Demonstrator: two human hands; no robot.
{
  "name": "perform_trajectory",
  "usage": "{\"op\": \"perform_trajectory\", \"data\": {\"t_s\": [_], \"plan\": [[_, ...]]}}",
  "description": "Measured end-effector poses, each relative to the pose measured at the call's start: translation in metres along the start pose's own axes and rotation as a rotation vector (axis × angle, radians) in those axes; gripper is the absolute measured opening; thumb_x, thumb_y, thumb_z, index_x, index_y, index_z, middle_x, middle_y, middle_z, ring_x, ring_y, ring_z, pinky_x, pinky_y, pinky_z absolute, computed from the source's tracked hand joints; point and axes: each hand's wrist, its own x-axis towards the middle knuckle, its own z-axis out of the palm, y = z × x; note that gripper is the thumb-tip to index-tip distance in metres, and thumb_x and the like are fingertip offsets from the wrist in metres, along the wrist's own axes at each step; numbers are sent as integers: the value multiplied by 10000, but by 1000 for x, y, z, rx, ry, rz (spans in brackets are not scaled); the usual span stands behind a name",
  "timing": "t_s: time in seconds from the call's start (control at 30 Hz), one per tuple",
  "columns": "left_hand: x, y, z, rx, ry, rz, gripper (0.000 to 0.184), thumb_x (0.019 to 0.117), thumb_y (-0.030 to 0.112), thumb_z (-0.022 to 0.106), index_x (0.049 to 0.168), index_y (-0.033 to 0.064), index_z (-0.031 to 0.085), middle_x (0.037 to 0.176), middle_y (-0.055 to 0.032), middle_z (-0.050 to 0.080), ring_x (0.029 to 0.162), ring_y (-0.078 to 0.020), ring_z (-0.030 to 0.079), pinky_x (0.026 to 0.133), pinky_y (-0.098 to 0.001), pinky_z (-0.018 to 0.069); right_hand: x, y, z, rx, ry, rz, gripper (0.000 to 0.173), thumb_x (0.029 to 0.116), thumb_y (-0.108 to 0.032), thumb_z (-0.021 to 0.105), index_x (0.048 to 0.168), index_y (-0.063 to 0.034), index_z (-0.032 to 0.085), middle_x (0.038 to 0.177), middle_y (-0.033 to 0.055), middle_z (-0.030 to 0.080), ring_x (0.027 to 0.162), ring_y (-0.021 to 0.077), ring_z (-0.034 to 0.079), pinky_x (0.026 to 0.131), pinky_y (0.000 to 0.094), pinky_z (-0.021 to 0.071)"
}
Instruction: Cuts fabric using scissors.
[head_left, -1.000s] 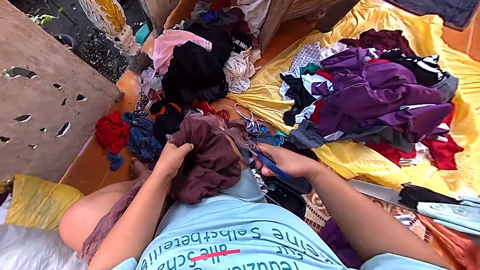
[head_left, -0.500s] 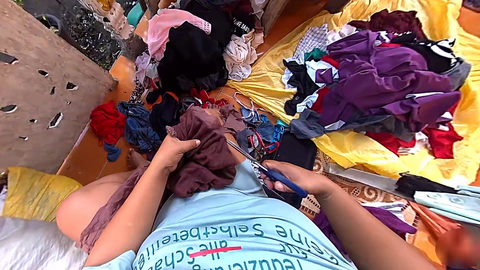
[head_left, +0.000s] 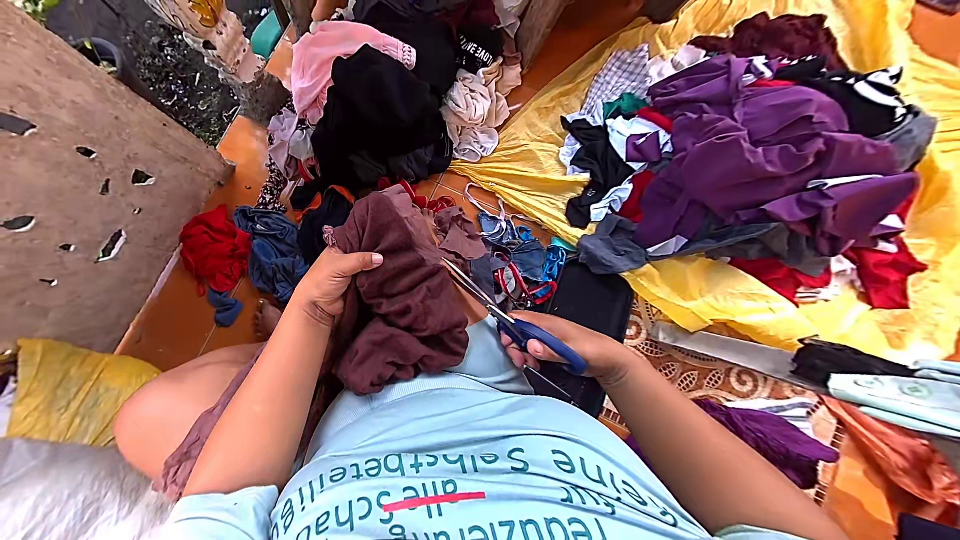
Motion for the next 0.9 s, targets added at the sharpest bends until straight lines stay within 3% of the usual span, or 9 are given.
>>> {"op": "perform_trajectory", "data": {"t_s": [0.37,0.7,0.9], "plan": [[12,6,-1,-76,-16,18,187,817,9,609,890,160,691,775,-4,743,675,-53,707,629,-233,600,33,-19,2,136,-49,-54,580,820,-687,712,1050,-176,562,779,-107,639,661,5,612,602,155,502],[8,3,-6,-237,-166,100,101,828,105,697,882,174,747,793,-10,753,694,-57,719,638,-232,606,42,-24,8,84,-55,-138,622,815,-688,713,1108,-169,536,834,-119,633,731,3,612,655,166,503],[5,0,-6,-300,-166,110,85,846,115,681,864,166,746,782,-13,746,682,-62,715,618,-231,599,52,-35,13,43,-37,-95,587,810,-665,731,1067,-170,544,797,-122,627,679,-14,594,607,141,480]]}}
